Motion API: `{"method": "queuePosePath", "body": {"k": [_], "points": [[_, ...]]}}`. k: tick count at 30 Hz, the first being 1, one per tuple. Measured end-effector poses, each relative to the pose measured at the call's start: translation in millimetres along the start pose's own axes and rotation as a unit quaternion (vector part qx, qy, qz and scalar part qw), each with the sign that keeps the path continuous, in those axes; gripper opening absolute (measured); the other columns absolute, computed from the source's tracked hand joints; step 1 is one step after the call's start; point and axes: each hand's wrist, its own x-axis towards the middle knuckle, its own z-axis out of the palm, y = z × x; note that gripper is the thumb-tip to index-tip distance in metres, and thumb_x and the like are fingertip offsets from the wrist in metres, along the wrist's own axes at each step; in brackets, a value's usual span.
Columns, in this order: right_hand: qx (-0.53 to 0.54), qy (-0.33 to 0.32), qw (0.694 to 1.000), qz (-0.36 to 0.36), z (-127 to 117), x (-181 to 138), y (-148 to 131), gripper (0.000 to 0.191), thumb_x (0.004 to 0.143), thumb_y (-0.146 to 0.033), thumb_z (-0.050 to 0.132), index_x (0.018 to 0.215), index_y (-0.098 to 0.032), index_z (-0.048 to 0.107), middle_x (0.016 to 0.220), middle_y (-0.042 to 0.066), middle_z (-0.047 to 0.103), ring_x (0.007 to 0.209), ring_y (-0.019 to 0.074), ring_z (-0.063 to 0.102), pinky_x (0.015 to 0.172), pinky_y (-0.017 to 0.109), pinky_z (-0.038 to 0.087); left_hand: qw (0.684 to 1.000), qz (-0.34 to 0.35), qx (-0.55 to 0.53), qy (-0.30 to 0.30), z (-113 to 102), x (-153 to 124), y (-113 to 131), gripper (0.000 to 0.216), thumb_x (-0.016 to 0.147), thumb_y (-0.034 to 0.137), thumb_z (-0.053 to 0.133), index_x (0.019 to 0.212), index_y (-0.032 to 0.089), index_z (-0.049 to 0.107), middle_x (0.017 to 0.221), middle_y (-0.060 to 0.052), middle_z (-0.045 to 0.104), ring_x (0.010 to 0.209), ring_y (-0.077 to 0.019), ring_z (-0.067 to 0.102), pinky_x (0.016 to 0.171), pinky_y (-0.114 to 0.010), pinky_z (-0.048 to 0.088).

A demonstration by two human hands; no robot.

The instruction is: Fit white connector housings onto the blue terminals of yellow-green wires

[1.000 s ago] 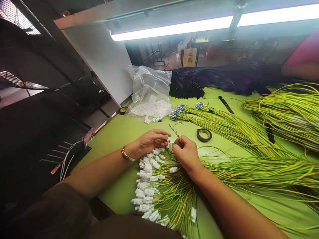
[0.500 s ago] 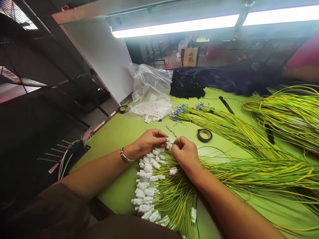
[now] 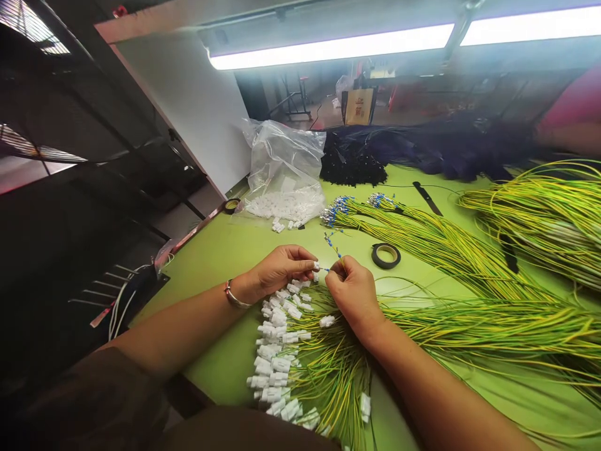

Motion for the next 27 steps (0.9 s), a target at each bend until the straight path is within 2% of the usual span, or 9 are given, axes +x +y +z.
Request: {"method": "queuePosePath", "body": {"k": [7,12,18,23,27], "points": [[-0.039,-0.002,0.999,-0.011,0.8,-0.3,0.8,0.006,0.067,-0.02,0.053,0.061,-0.02,0.052,0.052,-0.003,0.049,0.05,0.0116,0.042,0.051,0.025,0.033,1.0,0.016,0.026,-0.002,0.4,1.5,-3.1,0.034,0.06,0.031,0.082,0.079,0.009,0.066,0.065,-0.004,0.067,0.057,-0.0103,0.062,0.056,-0.021,0.045],[0.034,-0.046,0.998,-0.01,0.5,-0.3,-4.9,0.01,0.071,-0.024,0.054,0.063,-0.018,0.054,0.052,-0.004,0.045,0.049,0.0099,0.038,0.048,0.024,0.032,0.999,0.029,0.04,0.005,2.6,1.4,-5.1,0.034,0.059,0.03,0.083,0.079,0.009,0.066,0.061,-0.004,0.066,0.055,-0.0105,0.061,0.056,-0.021,0.046],[0.116,-0.1,0.986,0.062,-2.2,0.6,-7.6,0.021,0.071,-0.036,0.061,0.063,-0.018,0.055,0.05,-0.003,0.049,0.046,0.0095,0.04,0.043,0.023,0.032,1.0,-0.008,0.01,-0.024,2.1,1.5,-2.7,0.036,0.057,0.032,0.084,0.077,0.009,0.065,0.062,-0.003,0.067,0.053,-0.0086,0.061,0.051,-0.017,0.044],[0.147,-0.106,0.98,0.087,-0.9,1.8,-5.4,0.024,0.065,-0.037,0.067,0.059,-0.018,0.053,0.046,-0.003,0.049,0.041,0.0089,0.041,0.04,0.023,0.034,0.998,0.022,0.049,-0.014,4.6,2.1,-3.1,0.039,0.052,0.035,0.086,0.071,0.009,0.065,0.06,-0.003,0.066,0.053,-0.011,0.062,0.055,-0.021,0.049],[0.169,-0.138,0.968,0.122,-1.4,2.4,-6.4,0.026,0.063,-0.039,0.068,0.06,-0.019,0.053,0.049,-0.003,0.054,0.04,0.0097,0.046,0.04,0.023,0.038,0.998,0.022,0.056,-0.03,1.9,3.3,-5.9,0.036,0.056,0.034,0.084,0.074,0.008,0.066,0.062,-0.004,0.066,0.054,-0.0106,0.062,0.056,-0.022,0.05]]}}
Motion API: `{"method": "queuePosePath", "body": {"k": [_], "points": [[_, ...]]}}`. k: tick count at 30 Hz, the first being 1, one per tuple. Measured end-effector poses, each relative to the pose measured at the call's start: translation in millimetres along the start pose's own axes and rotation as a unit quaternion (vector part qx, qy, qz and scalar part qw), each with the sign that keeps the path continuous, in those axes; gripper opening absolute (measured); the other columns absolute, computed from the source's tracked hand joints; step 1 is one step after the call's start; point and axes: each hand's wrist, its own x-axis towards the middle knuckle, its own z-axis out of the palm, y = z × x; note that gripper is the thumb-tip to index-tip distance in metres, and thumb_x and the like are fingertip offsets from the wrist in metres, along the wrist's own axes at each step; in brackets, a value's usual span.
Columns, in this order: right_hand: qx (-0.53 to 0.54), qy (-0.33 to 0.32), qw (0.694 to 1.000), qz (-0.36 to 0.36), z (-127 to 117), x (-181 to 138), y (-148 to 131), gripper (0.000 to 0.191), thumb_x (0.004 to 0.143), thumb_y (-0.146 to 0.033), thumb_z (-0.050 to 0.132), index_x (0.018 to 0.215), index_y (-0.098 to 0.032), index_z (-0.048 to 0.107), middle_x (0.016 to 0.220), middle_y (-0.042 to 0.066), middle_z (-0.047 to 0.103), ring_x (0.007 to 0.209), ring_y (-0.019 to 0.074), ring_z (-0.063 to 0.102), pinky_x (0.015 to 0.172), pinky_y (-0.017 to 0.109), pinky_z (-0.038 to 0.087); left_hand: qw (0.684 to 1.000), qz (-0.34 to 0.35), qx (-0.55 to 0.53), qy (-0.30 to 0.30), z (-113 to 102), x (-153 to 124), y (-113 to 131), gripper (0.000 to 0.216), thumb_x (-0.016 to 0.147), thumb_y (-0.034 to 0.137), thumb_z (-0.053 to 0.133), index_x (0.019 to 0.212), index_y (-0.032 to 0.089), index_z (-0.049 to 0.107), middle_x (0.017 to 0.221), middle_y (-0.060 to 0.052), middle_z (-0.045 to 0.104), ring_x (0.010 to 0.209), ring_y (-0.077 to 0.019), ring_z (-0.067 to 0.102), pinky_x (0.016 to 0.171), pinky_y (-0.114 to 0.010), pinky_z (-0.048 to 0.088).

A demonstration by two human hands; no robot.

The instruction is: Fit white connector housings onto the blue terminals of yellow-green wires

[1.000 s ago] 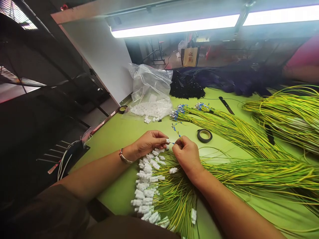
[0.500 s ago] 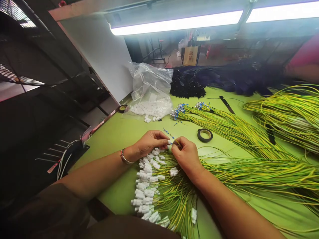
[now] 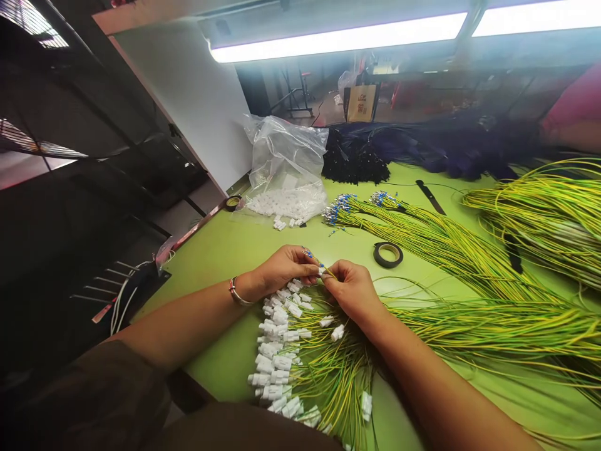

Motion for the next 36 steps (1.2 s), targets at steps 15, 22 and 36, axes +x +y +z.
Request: {"method": "queuePosePath", "body": {"k": [15,22,36], "points": [[-0.078,-0.009,0.997,-0.02,-3.1,0.9,-3.5,0.015,0.067,-0.029,0.059,0.059,-0.018,0.053,0.044,-0.007,0.041,0.037,0.0061,0.034,0.038,0.022,0.025,1.0,0.02,0.0,0.005,-2.0,2.4,-4.0,0.034,0.06,0.033,0.082,0.078,0.01,0.065,0.062,-0.003,0.067,0.055,-0.0096,0.062,0.058,-0.021,0.05],[0.028,0.039,0.999,-0.01,-8.3,4.2,0.3,0.023,0.07,-0.037,0.067,0.067,-0.016,0.061,0.057,-0.001,0.059,0.049,0.0105,0.052,0.05,0.024,0.042,0.99,-0.02,0.091,-0.106,-15.8,-4.2,7.3,0.03,0.061,0.033,0.081,0.077,0.01,0.069,0.062,-0.003,0.067,0.055,-0.01,0.061,0.057,-0.022,0.049],[0.19,0.058,0.979,-0.054,2.0,3.1,-4.0,0.024,0.07,-0.032,0.071,0.084,-0.018,0.057,0.063,0.0,0.065,0.042,0.0068,0.041,0.04,0.02,0.035,0.768,0.183,0.528,0.312,-85.3,27.0,23.3,0.016,0.078,0.021,0.062,0.088,0.015,0.073,0.086,-0.007,0.063,0.079,-0.0165,0.058,0.077,-0.029,0.047]]}}
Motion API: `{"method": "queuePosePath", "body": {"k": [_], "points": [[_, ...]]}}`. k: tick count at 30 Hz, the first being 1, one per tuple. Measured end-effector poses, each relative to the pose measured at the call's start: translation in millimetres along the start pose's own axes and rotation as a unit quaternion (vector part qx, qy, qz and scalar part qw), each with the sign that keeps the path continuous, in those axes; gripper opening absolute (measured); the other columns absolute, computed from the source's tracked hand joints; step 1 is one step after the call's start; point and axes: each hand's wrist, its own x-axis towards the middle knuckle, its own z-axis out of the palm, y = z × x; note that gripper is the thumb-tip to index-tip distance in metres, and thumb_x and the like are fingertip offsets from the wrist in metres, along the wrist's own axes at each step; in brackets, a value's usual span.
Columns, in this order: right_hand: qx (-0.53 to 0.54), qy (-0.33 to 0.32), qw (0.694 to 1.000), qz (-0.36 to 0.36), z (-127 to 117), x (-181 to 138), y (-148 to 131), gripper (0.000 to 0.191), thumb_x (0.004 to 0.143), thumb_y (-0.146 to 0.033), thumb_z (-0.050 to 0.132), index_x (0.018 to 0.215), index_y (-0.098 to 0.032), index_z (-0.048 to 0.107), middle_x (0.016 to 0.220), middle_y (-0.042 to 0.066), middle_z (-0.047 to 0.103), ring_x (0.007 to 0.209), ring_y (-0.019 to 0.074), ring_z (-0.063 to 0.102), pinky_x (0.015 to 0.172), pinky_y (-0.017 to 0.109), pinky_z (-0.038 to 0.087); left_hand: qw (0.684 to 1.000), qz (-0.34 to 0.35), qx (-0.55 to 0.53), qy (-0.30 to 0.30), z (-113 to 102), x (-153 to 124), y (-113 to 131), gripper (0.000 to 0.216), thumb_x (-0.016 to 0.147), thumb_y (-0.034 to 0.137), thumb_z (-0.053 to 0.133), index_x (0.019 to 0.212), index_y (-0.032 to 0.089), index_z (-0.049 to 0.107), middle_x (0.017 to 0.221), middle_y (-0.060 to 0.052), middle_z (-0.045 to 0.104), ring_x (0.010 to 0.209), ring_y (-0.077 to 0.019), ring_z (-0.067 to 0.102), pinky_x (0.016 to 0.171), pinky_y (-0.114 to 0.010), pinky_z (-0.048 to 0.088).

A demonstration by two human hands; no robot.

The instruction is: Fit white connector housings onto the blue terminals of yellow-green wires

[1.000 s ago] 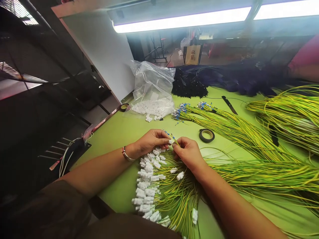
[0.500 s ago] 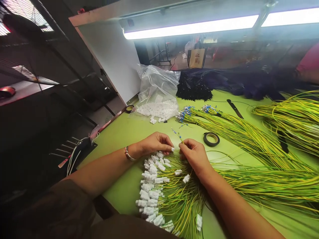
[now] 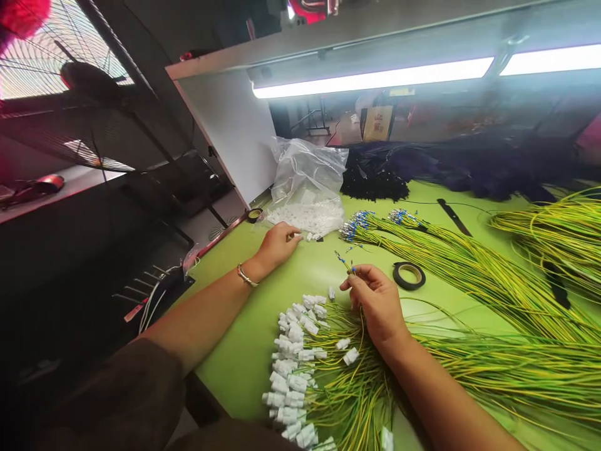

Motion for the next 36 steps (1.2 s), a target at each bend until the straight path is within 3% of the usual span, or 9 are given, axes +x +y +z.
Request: {"method": "queuePosePath", "body": {"k": [3,7,10,13,15,18,21,23,36], "points": [[-0.043,0.004,0.999,-0.014,2.3,1.6,2.3,0.022,0.071,-0.034,0.07,0.08,-0.016,0.06,0.062,-0.001,0.06,0.043,0.0066,0.039,0.039,0.021,0.032,0.996,0.028,0.075,-0.038,8.1,3.1,-9.7,0.012,0.077,0.022,0.064,0.083,0.016,0.073,0.087,-0.007,0.06,0.083,-0.0183,0.056,0.078,-0.03,0.046],[-0.099,0.029,0.994,-0.039,1.9,3.0,4.2,0.019,0.07,-0.033,0.069,0.07,-0.016,0.06,0.058,-0.004,0.05,0.046,0.0059,0.032,0.041,0.022,0.024,0.996,0.047,0.06,-0.038,7.1,0.3,-10.0,0.012,0.076,0.017,0.061,0.082,0.016,0.072,0.085,-0.006,0.062,0.082,-0.0176,0.056,0.078,-0.029,0.046],[-0.133,0.035,0.99,-0.041,2.5,2.6,1.4,0.018,0.069,-0.031,0.066,0.064,-0.016,0.059,0.056,-0.004,0.045,0.05,0.007,0.031,0.045,0.023,0.024,0.999,0.045,-0.003,-0.021,0.8,-3.0,-0.8,0.021,0.077,0.016,0.057,0.092,0.017,0.072,0.082,-0.005,0.063,0.077,-0.0163,0.056,0.077,-0.029,0.045],[-0.157,0.028,0.987,-0.033,3.6,1.6,-2.3,0.016,0.069,-0.03,0.064,0.063,-0.016,0.06,0.056,-0.003,0.046,0.053,0.0089,0.035,0.048,0.024,0.026,0.985,0.003,-0.155,-0.079,-6.2,-10.9,17.7,0.021,0.078,0.02,0.059,0.093,0.016,0.073,0.081,-0.005,0.066,0.075,-0.0149,0.057,0.075,-0.028,0.045],[-0.167,0.024,0.985,-0.037,3.8,0.9,-3.8,0.018,0.07,-0.032,0.064,0.064,-0.016,0.061,0.058,-0.002,0.048,0.056,0.0102,0.038,0.05,0.024,0.028,0.943,-0.056,-0.291,-0.152,-8.9,-19.1,31.2,0.018,0.075,0.024,0.066,0.088,0.014,0.073,0.08,-0.005,0.068,0.071,-0.0123,0.057,0.069,-0.024,0.045],[-0.18,0.016,0.983,-0.045,3.8,-0.6,-4.8,0.022,0.072,-0.037,0.064,0.064,-0.016,0.063,0.057,-0.001,0.049,0.056,0.0112,0.038,0.052,0.025,0.029,0.841,-0.169,-0.462,-0.223,-8.4,-30.8,45.8,0.023,0.067,0.026,0.076,0.085,0.012,0.072,0.075,-0.005,0.069,0.057,-0.0063,0.053,0.057,-0.019,0.042],[-0.206,0.014,0.977,-0.047,4.2,-2.4,-5.8,0.025,0.072,-0.039,0.065,0.062,-0.016,0.062,0.054,-0.002,0.046,0.054,0.0108,0.035,0.051,0.025,0.028,0.747,-0.252,-0.567,-0.242,-4.4,-37.4,51.3,0.025,0.061,0.02,0.081,0.081,0.01,0.07,0.075,-0.004,0.069,0.06,-0.0069,0.06,0.061,-0.019,0.046],[-0.223,0.018,0.973,-0.049,4.5,-3.6,-6.5,0.025,0.071,-0.038,0.066,0.061,-0.016,0.062,0.053,-0.003,0.043,0.053,0.0101,0.033,0.05,0.025,0.026,0.715,-0.275,-0.596,-0.242,-1.6,-39.3,51.7,0.025,0.058,0.015,0.082,0.078,0.009,0.069,0.074,-0.004,0.069,0.067,-0.0101,0.065,0.07,-0.021,0.05],[-0.253,0.01,0.966,-0.053,4.4,-5.0,-7.3,0.028,0.072,-0.04,0.064,0.057,-0.017,0.057,0.051,-0.004,0.036,0.051,0.0095,0.027,0.047,0.025,0.022,0.713,-0.227,-0.609,-0.261,2.0,-46.9,51.9,0.031,0.056,0.017,0.084,0.08,0.007,0.068,0.075,-0.005,0.069,0.071,-0.0137,0.068,0.07,-0.023,0.049]]}}
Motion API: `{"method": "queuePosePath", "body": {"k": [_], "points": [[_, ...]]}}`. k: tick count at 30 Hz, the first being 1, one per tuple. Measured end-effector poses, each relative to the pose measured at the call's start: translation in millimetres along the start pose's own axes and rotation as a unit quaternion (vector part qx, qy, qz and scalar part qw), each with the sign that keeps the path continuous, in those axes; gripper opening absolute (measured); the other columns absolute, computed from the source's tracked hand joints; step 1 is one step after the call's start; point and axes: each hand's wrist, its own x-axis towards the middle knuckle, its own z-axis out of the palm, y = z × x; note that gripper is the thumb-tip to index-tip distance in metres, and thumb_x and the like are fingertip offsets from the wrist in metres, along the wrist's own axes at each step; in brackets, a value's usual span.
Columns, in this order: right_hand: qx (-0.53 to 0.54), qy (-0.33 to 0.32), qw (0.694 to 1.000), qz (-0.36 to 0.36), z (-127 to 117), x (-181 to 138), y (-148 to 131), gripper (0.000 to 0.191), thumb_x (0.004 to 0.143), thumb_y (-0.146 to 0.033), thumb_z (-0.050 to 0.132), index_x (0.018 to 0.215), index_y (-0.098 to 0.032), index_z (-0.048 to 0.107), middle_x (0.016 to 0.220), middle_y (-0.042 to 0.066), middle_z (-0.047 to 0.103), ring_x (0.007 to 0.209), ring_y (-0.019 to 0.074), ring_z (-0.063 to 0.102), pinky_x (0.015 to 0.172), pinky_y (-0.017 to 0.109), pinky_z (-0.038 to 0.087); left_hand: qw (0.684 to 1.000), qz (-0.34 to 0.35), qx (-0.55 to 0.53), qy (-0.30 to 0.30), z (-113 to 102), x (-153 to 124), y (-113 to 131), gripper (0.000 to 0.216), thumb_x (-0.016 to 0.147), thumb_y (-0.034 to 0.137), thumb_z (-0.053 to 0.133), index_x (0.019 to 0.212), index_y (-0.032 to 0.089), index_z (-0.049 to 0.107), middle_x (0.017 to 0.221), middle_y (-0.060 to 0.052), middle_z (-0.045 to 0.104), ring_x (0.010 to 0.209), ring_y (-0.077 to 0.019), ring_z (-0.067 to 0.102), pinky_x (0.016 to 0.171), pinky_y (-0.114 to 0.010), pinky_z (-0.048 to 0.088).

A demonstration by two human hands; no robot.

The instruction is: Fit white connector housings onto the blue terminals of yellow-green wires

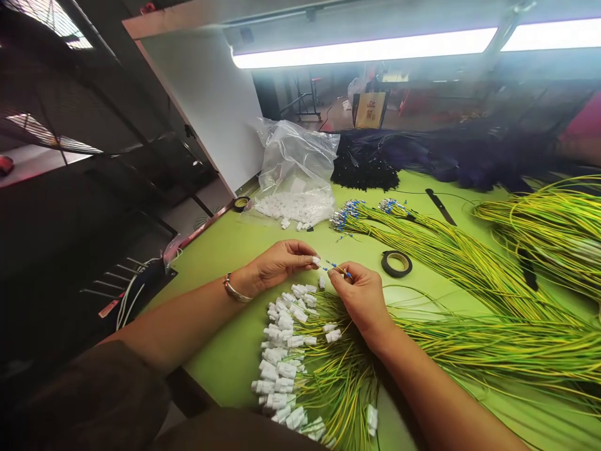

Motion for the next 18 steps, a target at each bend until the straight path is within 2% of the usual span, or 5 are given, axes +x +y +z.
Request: {"method": "queuePosePath", "body": {"k": [5,11,18], "points": [[-0.008,0.002,1.0,-0.002,-0.2,0.0,0.6,0.026,0.072,-0.039,0.064,0.058,-0.018,0.058,0.051,-0.004,0.038,0.051,0.0099,0.028,0.047,0.025,0.023,0.999,0.01,0.032,-0.009,0.0,-0.5,-0.7,0.029,0.058,0.02,0.083,0.079,0.008,0.067,0.073,-0.004,0.068,0.071,-0.0147,0.068,0.071,-0.024,0.05],[0.004,0.02,1.0,-0.005,-1.2,2.3,3.8,0.027,0.073,-0.038,0.064,0.057,-0.017,0.058,0.052,-0.003,0.043,0.053,0.0106,0.034,0.051,0.025,0.028,1.0,0.005,0.024,-0.006,2.5,-2.1,1.7,0.03,0.055,0.02,0.084,0.077,0.008,0.066,0.071,-0.004,0.068,0.069,-0.0159,0.069,0.075,-0.029,0.05],[-0.008,-0.014,1.0,-0.007,1.3,0.3,0.3,0.025,0.072,-0.039,0.064,0.062,-0.016,0.065,0.051,-0.002,0.044,0.051,0.0102,0.033,0.047,0.024,0.027,1.0,-0.011,0.015,0.006,9.8,-4.7,-2.2,0.032,0.054,0.019,0.085,0.076,0.007,0.066,0.068,-0.004,0.068,0.066,-0.0139,0.067,0.07,-0.026,0.051]]}}
